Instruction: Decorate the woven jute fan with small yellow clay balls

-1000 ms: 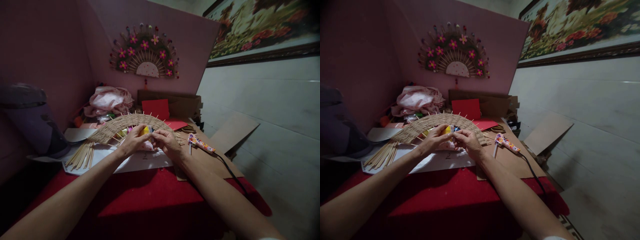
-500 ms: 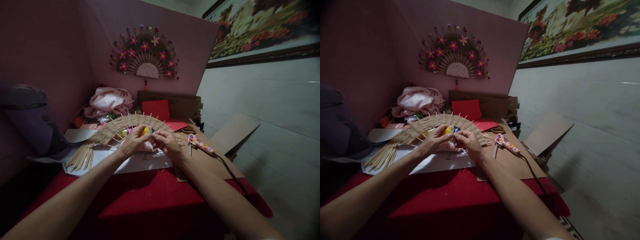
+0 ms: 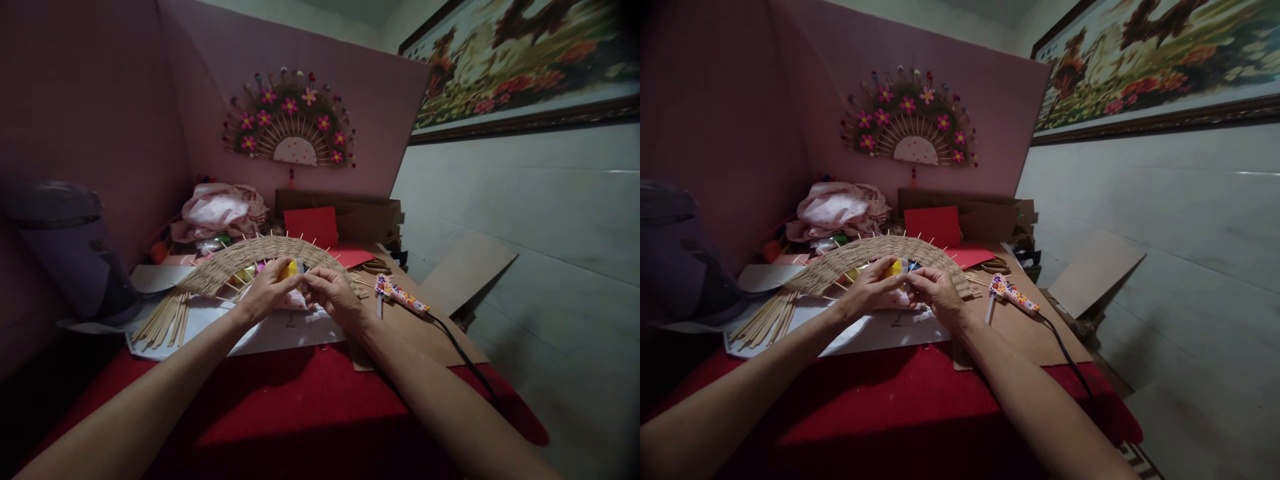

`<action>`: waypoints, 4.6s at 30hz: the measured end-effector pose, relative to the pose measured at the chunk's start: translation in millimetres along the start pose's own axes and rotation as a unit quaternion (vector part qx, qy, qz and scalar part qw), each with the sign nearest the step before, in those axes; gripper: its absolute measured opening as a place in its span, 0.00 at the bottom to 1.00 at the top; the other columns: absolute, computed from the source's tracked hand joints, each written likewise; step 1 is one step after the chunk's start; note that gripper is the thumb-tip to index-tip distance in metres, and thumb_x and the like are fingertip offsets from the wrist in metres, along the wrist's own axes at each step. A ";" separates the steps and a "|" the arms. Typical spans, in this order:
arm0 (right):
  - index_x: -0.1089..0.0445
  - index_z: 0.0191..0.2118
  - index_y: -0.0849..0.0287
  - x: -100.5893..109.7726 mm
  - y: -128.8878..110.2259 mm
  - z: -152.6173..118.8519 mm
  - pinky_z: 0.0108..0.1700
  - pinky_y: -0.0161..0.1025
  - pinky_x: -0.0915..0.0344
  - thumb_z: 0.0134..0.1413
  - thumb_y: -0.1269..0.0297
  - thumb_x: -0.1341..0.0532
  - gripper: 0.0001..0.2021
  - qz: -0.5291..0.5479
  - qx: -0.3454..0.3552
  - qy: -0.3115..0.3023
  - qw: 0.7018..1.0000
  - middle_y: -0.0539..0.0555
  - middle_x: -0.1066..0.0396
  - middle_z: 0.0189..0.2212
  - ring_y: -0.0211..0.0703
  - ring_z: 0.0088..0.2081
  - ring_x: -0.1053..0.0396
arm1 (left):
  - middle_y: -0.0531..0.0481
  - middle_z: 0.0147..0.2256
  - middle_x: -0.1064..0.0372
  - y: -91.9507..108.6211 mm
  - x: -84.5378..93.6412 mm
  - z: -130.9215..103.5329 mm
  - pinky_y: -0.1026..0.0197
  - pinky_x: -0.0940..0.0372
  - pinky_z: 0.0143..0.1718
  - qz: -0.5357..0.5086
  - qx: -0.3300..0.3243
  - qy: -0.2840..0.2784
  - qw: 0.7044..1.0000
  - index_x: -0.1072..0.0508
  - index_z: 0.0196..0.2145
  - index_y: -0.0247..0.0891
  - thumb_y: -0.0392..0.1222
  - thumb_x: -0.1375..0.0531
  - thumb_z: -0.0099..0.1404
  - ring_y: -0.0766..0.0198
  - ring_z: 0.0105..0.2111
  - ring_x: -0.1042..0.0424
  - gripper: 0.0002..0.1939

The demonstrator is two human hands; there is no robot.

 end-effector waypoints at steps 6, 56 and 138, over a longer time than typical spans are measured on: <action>0.30 0.27 0.63 -1.0 -1.9 -0.7 0.21 0.30 0.38 0.45 0.59 0.33 0.11 -0.008 0.003 0.007 1.000 0.48 0.34 0.20 0.31 0.21 0.37 | 0.52 0.29 0.38 0.6 -1.6 -0.5 0.62 0.43 0.32 -0.027 0.003 -0.007 1.000 0.32 0.36 0.36 0.50 0.42 0.58 0.65 0.31 0.39 0.15; 0.31 0.26 0.62 3.2 3.3 1.8 0.21 0.30 0.37 0.44 0.60 0.33 0.11 -0.018 -0.007 0.014 1.000 0.47 0.34 0.19 0.31 0.19 0.37 | 0.52 0.30 0.39 9.2 -1.7 -1.6 0.61 0.45 0.33 0.043 -0.011 0.003 0.999 0.32 0.35 0.37 0.39 0.47 0.56 0.64 0.31 0.41 0.09; 0.32 0.28 0.62 0.7 1.5 0.1 0.22 0.31 0.38 0.47 0.60 0.35 0.10 0.009 0.002 -0.017 1.000 0.48 0.34 0.20 0.32 0.20 0.37 | 0.53 0.28 0.40 3.2 -6.7 -1.3 0.63 0.44 0.31 -0.040 0.003 -0.019 0.999 0.34 0.33 0.35 0.49 0.44 0.60 0.67 0.30 0.41 0.13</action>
Point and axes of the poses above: each hand's wrist, its own z-axis towards the middle knuckle, its own x-axis out of the back of the hand, y = z × x, the point moved 7 cm from there along z, towards the middle knuckle
